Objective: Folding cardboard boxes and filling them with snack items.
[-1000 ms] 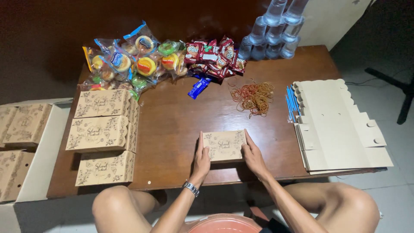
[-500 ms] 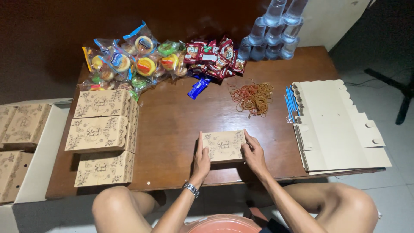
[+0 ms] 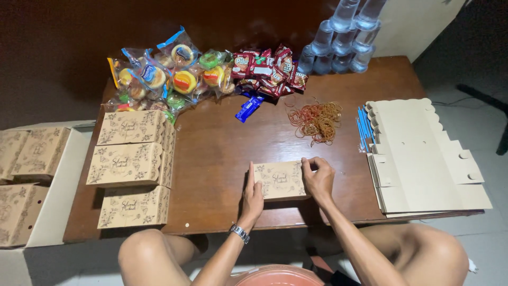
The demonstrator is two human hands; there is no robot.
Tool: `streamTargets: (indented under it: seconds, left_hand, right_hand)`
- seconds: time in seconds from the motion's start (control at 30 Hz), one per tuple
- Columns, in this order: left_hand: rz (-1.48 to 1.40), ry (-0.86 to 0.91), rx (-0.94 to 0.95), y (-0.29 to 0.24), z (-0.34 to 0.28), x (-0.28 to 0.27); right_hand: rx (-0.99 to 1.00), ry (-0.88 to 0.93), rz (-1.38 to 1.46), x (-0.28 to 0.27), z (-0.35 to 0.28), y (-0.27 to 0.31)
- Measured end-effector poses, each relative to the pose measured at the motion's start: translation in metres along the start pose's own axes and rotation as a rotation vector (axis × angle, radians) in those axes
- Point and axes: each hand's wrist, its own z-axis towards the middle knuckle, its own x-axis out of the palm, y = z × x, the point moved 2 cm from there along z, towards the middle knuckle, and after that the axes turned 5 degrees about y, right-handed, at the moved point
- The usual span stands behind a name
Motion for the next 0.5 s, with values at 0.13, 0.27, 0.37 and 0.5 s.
streamTargets:
  seconds: [0.13,0.27,0.37,0.5]
  left_hand:
    - [0.014,-0.010,0.015,-0.008,-0.003,0.001]
    - [0.012,-0.009,0.034,0.011,0.005,0.002]
    - [0.019,0.012,0.006,0.004,0.002,0.002]
    - [0.018,0.013,0.040,0.034,0.018,0.004]
  right_hand:
    - [-0.096,-0.045,-0.072,0.000,-0.002,0.000]
    - [-0.126,-0.051,-0.070,-0.002,-0.004,0.003]
    - [-0.137,-0.018,-0.029,-0.002,-0.004,0.003]
    - [-0.148,-0.023,0.001,-0.003,-0.007,0.002]
